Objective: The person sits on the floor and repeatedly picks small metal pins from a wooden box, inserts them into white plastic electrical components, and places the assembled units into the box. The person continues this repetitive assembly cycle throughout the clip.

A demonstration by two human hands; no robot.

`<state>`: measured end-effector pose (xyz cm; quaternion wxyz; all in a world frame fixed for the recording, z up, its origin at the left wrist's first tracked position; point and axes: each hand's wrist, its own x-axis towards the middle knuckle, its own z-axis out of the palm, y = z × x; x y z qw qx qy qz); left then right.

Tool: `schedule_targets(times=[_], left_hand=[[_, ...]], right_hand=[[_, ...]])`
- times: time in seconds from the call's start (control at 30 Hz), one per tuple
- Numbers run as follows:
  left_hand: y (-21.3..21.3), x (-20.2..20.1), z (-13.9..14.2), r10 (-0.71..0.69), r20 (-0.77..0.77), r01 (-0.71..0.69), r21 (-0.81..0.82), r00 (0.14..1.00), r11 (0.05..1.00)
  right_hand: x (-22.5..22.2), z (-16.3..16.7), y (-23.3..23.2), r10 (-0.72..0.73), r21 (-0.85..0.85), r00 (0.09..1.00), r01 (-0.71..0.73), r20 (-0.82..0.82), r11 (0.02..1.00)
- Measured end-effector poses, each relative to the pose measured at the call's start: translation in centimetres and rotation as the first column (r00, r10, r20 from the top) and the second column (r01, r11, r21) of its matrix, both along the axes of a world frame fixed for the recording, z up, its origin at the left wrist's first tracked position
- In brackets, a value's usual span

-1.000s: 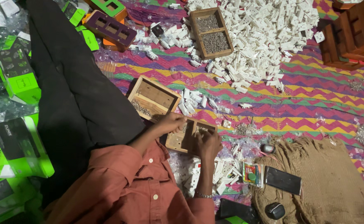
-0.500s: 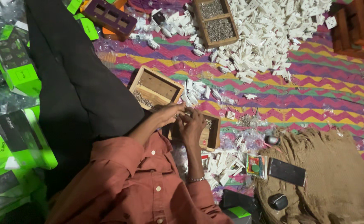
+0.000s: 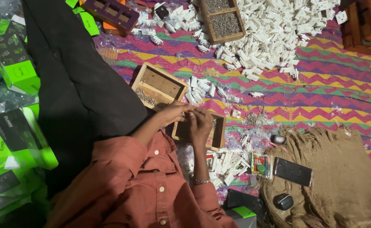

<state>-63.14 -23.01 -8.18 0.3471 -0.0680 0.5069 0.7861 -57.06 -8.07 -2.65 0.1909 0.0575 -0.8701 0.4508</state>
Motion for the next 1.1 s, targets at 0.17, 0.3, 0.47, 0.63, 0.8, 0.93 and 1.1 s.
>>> schedule_targets(times=[0.17,0.3,0.47,0.63,0.8,0.93,1.1], left_hand=[[0.2,0.1,-0.2,-0.036,-0.148,0.022,-0.093,0.988,0.995],[0.1,0.2,-0.5,-0.067,-0.192,0.027,-0.205,0.979,0.978],[0.1,0.4,-0.3,-0.077,-0.194,0.035,-0.209,0.978,0.977],[-0.1,0.4,-0.3,-0.057,-0.288,-0.004,-0.206,0.956,0.979],[-0.4,0.4,-0.2,-0.007,-0.269,-0.041,-0.173,0.963,0.984],[-0.1,0.5,0.2,0.004,-0.226,-0.056,-0.221,0.974,0.974],[0.1,0.7,0.2,0.033,-0.425,-0.153,-0.251,0.904,0.956]], right_hand=[[-0.4,-0.9,1.0,-0.018,-0.134,0.994,0.033,0.109,0.99],[-0.3,-1.2,1.0,0.003,-0.225,0.994,0.022,0.109,0.974],[0.1,-0.5,0.4,-0.041,-0.356,0.93,0.18,0.364,0.917],[0.5,0.1,0.1,0.102,-0.35,0.979,-0.033,0.179,0.936],[0.3,-0.1,0.8,0.131,-0.221,0.982,-0.099,0.134,0.97],[0.2,0.2,2.0,0.123,-0.221,0.978,-0.084,0.168,0.972],[0.0,1.1,2.5,0.12,-0.043,0.99,-0.117,0.075,0.992]])
